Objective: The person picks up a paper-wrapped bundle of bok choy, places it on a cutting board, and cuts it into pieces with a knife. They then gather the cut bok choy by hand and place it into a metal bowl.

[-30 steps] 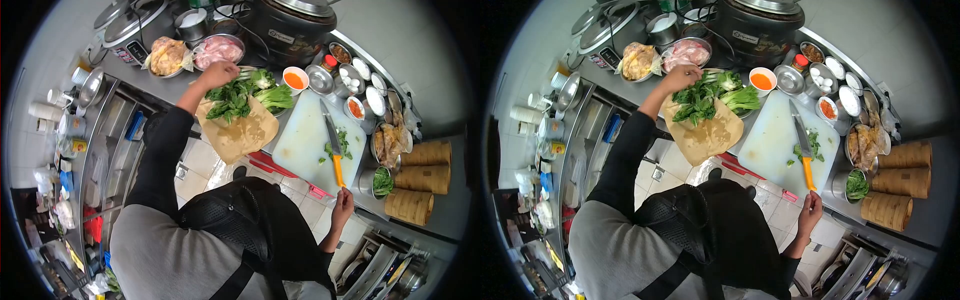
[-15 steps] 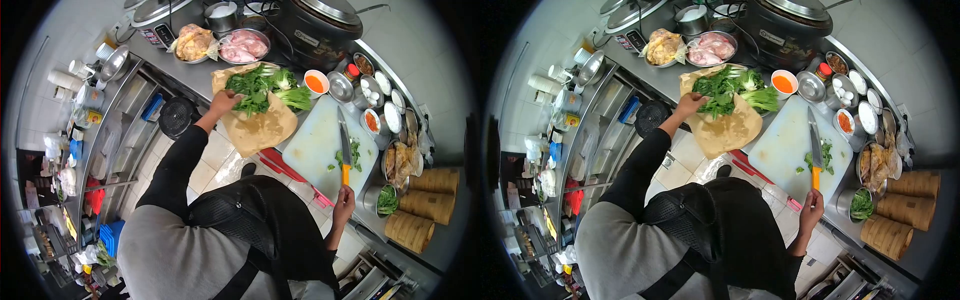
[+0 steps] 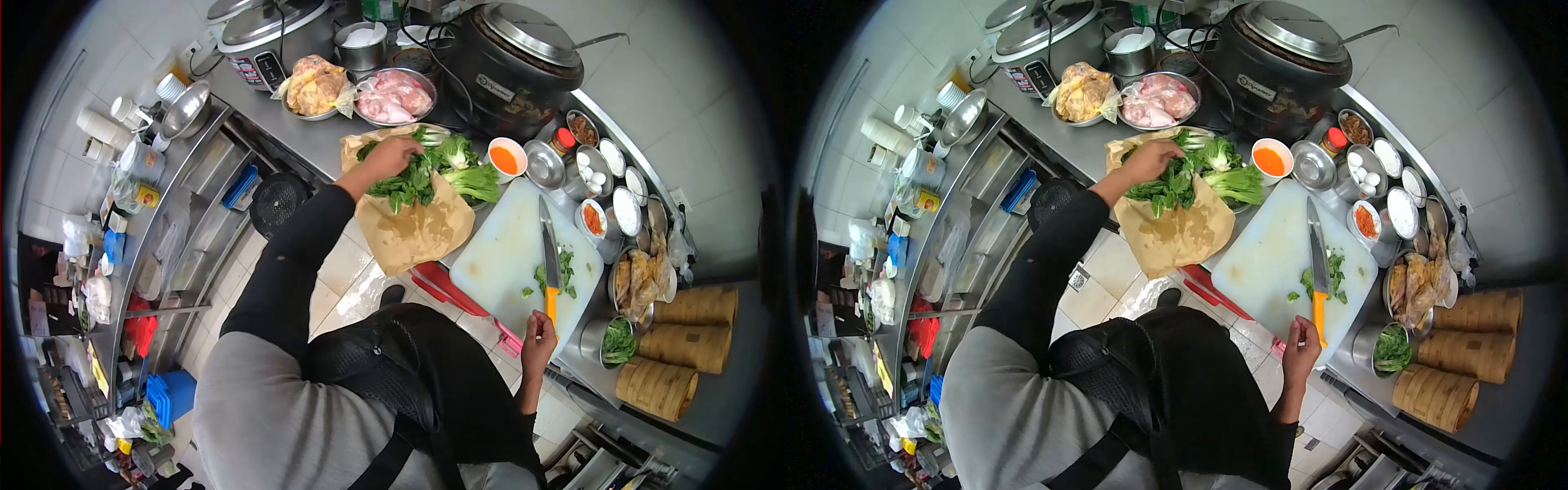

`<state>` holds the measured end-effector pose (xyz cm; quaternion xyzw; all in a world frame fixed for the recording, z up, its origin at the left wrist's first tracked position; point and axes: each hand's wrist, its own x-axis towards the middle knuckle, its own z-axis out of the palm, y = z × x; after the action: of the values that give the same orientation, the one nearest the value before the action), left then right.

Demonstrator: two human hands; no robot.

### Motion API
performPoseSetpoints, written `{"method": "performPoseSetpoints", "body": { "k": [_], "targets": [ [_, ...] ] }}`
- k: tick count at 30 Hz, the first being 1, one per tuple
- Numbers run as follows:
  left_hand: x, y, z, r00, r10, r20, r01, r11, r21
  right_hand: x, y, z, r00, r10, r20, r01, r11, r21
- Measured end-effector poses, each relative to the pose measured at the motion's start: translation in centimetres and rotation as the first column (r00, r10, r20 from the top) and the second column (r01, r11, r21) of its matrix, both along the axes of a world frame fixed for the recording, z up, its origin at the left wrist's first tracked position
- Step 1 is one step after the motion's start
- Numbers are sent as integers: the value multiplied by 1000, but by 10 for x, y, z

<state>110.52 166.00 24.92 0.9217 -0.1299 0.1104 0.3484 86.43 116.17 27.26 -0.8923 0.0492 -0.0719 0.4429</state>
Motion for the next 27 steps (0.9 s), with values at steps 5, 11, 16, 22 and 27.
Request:
{"method": "performPoseSetpoints", "body": {
  "k": [5, 11, 16, 22, 27],
  "targets": [
    [69, -30, -33, 994, 19, 111, -62, 915, 399, -10, 16, 7, 998, 8, -64, -9, 1000, -22],
    [105, -49, -23, 954, 260, -147, -104, 752, 651, -38, 21, 6, 993, -78, -91, 79, 997, 9],
    [108, -54, 35, 965, 179, -190, -32, 805, 593, -60, 13, 1, 975, -182, -124, 186, 982, 24],
    [95, -24, 120, 966, -226, -130, 141, 872, -469, -52, -13, -1, 966, -248, -76, 247, 969, -17],
    [17, -102, 185, 867, -470, -167, 204, 640, -741, 6, -53, 1, 984, -24, 177, 96, 907, -411]
  ]
}}
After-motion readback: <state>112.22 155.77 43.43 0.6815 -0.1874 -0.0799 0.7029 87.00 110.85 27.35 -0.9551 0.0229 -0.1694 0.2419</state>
